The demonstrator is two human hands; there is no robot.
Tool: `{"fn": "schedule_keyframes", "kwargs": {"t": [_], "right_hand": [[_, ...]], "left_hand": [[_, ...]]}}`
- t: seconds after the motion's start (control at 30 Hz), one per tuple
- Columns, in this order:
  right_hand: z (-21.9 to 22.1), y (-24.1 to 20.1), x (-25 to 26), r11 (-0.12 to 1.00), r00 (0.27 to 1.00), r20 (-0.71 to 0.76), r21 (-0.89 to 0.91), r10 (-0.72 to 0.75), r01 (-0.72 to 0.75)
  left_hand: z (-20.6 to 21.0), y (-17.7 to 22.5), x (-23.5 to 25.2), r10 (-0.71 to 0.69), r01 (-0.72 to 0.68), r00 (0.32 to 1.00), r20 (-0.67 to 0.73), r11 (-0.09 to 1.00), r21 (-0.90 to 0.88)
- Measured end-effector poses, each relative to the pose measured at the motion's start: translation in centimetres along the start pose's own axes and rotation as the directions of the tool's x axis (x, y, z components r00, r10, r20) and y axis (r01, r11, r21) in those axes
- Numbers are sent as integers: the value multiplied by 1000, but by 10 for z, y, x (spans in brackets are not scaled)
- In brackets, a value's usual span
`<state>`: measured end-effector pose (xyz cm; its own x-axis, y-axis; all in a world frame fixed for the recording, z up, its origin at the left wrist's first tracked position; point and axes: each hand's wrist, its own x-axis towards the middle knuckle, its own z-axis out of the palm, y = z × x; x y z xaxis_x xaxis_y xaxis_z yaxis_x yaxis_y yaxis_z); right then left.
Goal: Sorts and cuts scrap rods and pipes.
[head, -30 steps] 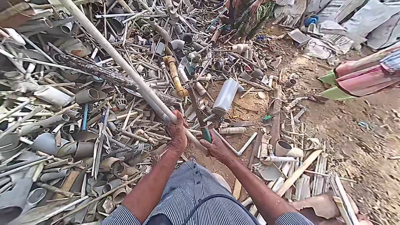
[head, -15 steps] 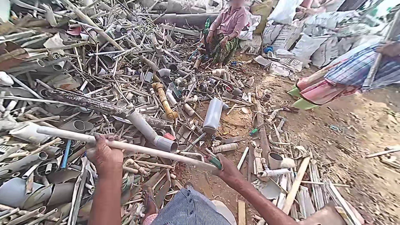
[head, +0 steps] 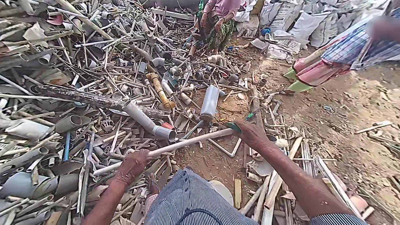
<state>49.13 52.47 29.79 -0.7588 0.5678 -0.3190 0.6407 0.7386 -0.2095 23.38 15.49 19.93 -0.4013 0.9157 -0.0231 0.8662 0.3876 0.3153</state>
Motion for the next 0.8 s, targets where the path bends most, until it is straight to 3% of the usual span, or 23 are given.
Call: {"fn": "schedule_keyframes", "kwargs": {"t": [0.1, 0.17, 0.23, 0.27, 0.33, 0.37, 0.47, 0.53, 0.67, 0.73, 0.8], "right_hand": [[23, -12, -15, 994, 929, -357, 14, -95, 107], [47, -40, -31, 981, 874, -468, 66, -132, 183], [73, -70, -44, 957, 934, -320, 183, -157, 223], [83, -84, -49, 945, 979, -122, 266, -162, 189], [91, -102, -48, 931, 949, 254, 354, -187, 89], [97, -104, -46, 918, 930, 307, 390, -202, 71], [102, -81, -35, 868, 974, 184, 496, -131, 23], [92, -43, -14, 844, 995, 94, 531, 28, -74], [60, 38, 23, 778, 925, 52, 526, 375, -345], [57, 26, 17, 844, 946, 80, 432, 315, -318], [69, -19, -7, 933, 965, 225, 300, 132, -198]], "left_hand": [[-4, 23, 8, -93, 107, 983, 156, 991, -83], [-7, 34, 14, -153, 193, 952, 266, 973, -129], [-14, 47, 22, -220, 293, 905, 363, 943, -159], [-19, 54, 26, -255, 343, 881, 399, 924, -167], [-24, 66, 34, -302, 422, 840, 451, 886, -191], [-24, 68, 35, -301, 438, 838, 455, 869, -231], [-19, 67, 26, -230, 404, 876, 425, 830, -384], [-17, 65, 18, -199, 389, 885, 421, 814, -431], [-11, 64, 2, -217, 414, 875, 432, 800, -436], [-10, 66, 2, -212, 391, 894, 395, 798, -458], [-15, 75, 10, -197, 380, 897, 396, 800, -464]]}}
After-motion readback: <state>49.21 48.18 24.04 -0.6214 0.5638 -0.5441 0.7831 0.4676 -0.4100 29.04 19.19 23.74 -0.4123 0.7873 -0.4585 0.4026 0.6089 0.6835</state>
